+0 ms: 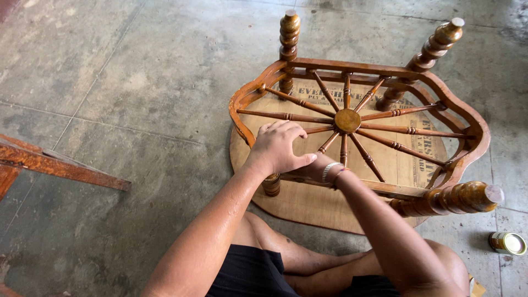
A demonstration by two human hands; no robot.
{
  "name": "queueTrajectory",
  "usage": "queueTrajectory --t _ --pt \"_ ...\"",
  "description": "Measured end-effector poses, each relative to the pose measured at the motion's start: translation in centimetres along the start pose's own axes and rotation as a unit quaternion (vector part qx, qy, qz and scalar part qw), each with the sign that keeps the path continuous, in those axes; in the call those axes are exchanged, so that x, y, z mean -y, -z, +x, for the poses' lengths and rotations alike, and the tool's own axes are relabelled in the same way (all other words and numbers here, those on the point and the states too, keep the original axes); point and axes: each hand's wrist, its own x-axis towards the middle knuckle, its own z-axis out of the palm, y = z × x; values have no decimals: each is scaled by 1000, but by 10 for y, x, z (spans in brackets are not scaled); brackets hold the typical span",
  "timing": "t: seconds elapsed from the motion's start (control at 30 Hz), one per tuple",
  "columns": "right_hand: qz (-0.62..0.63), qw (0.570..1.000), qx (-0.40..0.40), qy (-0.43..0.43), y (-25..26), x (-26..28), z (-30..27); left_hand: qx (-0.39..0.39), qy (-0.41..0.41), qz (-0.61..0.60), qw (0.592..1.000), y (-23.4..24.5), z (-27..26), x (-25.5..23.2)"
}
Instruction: The person sands a wooden stool frame using sandpaper, cuts a piece of sandpaper with scissors, and wipes the dust away with a cloth.
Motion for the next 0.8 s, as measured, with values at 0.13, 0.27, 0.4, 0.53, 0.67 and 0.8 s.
queueTrajectory --t 0.13,0.27,0.4,0.53,0.67,0.8 --pt "52 998 -16 -42 11 10 -4 -14 -16 -24 999 -2 0 0" --pt "61 987 -103 109 -11 33 33 -11 -9 10 1000 -3 2 -2" --pt "31 996 -33 77 6 29 13 -9 5 38 999 -1 0 -2" --pt "-42 997 -29 -66 43 8 -59 -4 14 4 1000 1 1 -3" --pt "-83 986 -36 -137 53 6 -83 25 23 2 999 5 2 -7" --pt "-111 982 -51 -146 13 29 -29 47 32 28 998 6 4 -12"
